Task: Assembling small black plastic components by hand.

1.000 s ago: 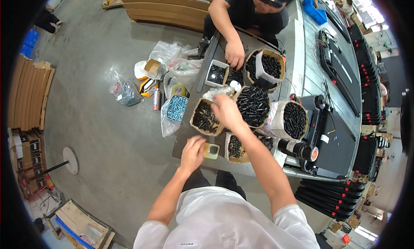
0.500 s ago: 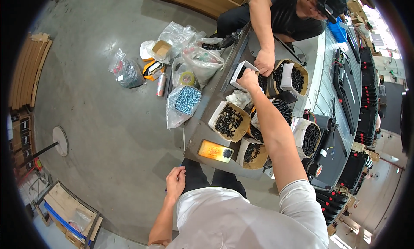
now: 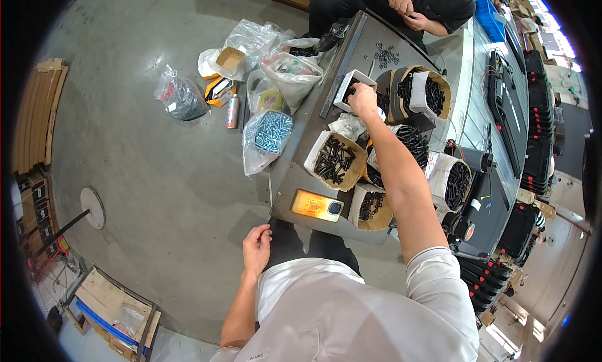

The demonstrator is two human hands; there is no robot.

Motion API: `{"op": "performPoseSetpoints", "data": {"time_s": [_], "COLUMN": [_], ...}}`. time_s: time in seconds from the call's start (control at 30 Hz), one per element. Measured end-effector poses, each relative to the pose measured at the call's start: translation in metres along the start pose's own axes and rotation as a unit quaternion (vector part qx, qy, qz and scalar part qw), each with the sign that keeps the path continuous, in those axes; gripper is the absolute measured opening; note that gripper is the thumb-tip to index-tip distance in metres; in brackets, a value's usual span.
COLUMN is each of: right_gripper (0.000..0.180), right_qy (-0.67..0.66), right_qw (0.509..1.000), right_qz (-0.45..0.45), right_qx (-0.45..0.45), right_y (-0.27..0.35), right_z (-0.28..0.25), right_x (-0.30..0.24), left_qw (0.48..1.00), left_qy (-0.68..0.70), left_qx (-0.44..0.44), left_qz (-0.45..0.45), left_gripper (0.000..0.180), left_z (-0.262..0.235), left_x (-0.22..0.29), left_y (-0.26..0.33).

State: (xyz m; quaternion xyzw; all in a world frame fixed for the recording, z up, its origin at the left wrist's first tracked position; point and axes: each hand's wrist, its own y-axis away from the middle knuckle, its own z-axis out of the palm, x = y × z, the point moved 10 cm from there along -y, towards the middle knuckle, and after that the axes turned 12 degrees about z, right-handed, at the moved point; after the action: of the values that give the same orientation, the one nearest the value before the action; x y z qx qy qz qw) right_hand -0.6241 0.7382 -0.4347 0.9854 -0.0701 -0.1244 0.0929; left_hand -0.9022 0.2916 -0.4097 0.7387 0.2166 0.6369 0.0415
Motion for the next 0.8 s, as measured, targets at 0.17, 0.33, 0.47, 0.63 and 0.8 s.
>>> {"op": "performPoseSetpoints", "data": {"time_s": [0.17, 0.33, 0.47, 0.63, 0.8], "right_gripper": [0.026, 0.024, 0.026, 0.024, 0.031], "right_qy": [-0.024, -0.063, -0.169, -0.463, -0.609], "right_qw": [0.999, 0.998, 0.984, 0.876, 0.762], "right_qz": [0.028, 0.024, 0.053, 0.098, 0.144], "right_qx": [-0.019, -0.006, -0.007, -0.095, -0.169], "right_y": [-0.002, 0.001, 0.004, 0.025, 0.102], "right_z": [-0.01, -0.023, -0.038, -0.052, -0.097], "right_x": [0.008, 0.012, 0.025, 0.019, 0.015], "left_qw": [0.999, 0.999, 0.999, 0.999, 0.995], "left_qy": [-0.014, -0.007, -0.001, -0.012, -0.012], "left_qx": [0.0, 0.003, 0.001, -0.03, -0.09], "left_qz": [-0.034, -0.045, -0.04, -0.041, -0.027], "left_gripper": [0.018, 0.018, 0.018, 0.019, 0.02], "left_z": [-0.007, -0.009, -0.005, 0.006, 0.036], "left_x": [-0.013, -0.02, -0.017, -0.017, 0.0], "left_y": [0.013, 0.018, 0.019, 0.02, 0.009]}}
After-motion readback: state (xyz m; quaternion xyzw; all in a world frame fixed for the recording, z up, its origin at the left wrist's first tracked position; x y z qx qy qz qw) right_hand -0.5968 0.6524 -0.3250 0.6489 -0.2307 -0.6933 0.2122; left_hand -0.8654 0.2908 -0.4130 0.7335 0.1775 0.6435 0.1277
